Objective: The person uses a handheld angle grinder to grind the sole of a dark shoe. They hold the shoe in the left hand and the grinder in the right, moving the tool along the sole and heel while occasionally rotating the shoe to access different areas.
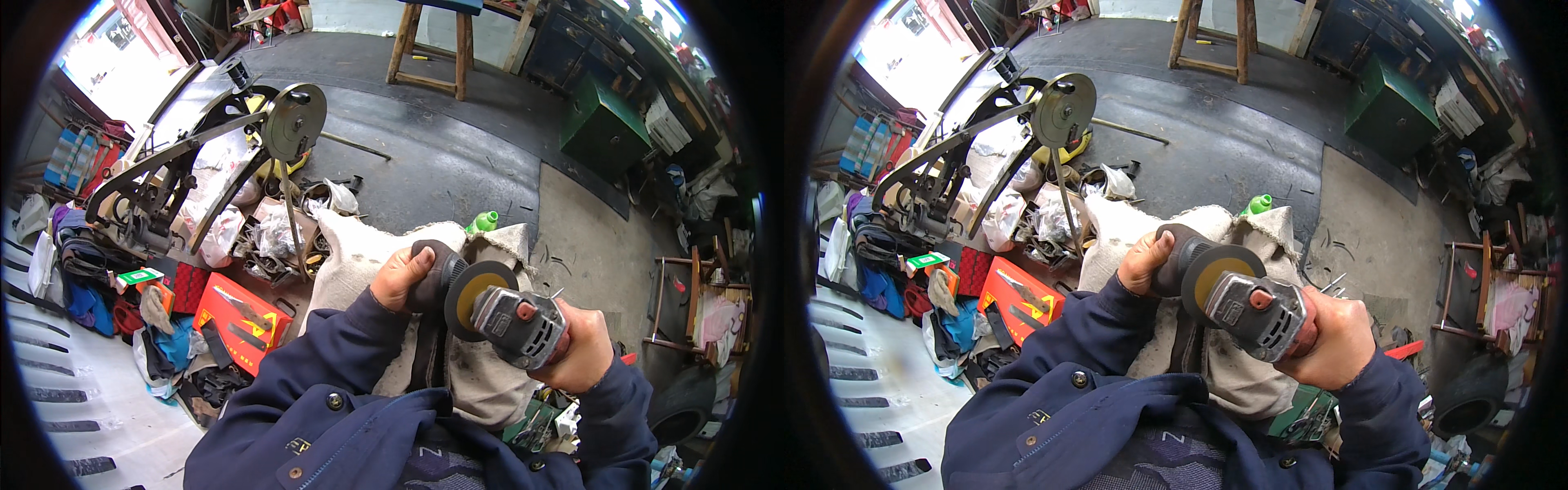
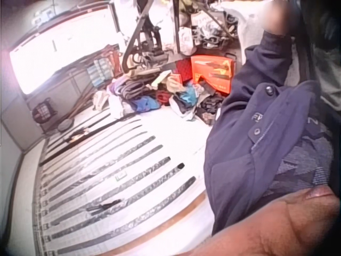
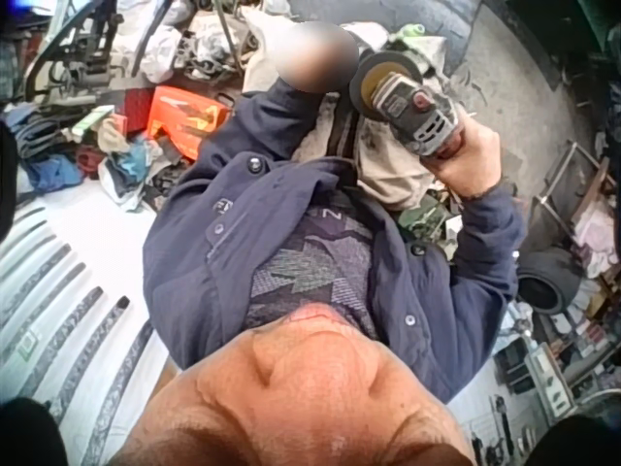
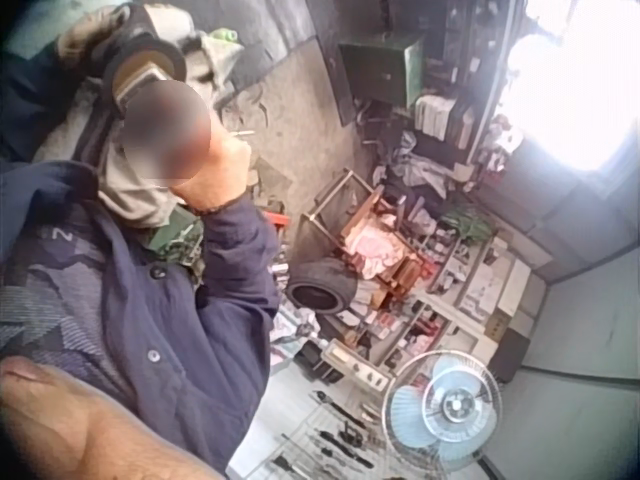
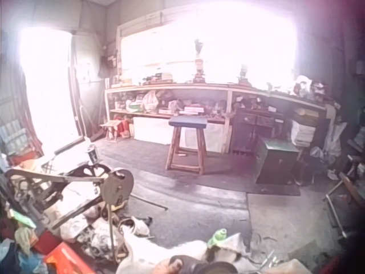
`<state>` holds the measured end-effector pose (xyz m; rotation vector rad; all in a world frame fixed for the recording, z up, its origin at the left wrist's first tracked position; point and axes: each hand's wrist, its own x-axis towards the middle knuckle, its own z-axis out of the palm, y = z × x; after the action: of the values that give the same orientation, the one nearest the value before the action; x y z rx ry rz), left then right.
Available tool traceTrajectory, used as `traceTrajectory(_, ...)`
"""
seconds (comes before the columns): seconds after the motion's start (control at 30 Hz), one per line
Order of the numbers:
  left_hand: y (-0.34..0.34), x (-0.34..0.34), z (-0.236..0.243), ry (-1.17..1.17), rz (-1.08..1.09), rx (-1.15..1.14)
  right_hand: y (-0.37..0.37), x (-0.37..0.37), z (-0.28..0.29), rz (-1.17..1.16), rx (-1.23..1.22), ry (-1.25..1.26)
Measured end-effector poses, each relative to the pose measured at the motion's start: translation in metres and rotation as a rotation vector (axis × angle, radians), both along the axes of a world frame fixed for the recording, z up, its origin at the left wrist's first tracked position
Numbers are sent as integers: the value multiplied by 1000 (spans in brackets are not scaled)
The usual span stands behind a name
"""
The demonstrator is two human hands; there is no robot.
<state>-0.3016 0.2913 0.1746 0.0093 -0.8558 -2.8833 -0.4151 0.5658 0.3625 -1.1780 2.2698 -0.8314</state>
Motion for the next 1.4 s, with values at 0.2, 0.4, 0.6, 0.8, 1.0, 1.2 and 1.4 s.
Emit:
traceTrajectory(0.2,0,1,4,12,-24,-22,-5,1,4,28,33,101)
traceTrajectory(0.4,3,3,7,-15,-21,-87,-7,-3,6,-41,37,13)
traceTrajectory(0.6,2,3,6,0,-22,-80,-6,-13,-6,-74,-13,-74)
traceTrajectory(0.8,2,2,3,25,-22,-52,1,-11,-4,-65,-12,-89)
traceTrajectory(1.0,2,4,5,21,-40,-47,2,-1,2,-13,41,-59)
traceTrajectory(1.2,1,5,8,21,-55,-107,0,-9,-1,-3,59,-88)
traceTrajectory(1.4,0,6,8,26,-82,-141,3,-19,-5,-67,-2,-281)
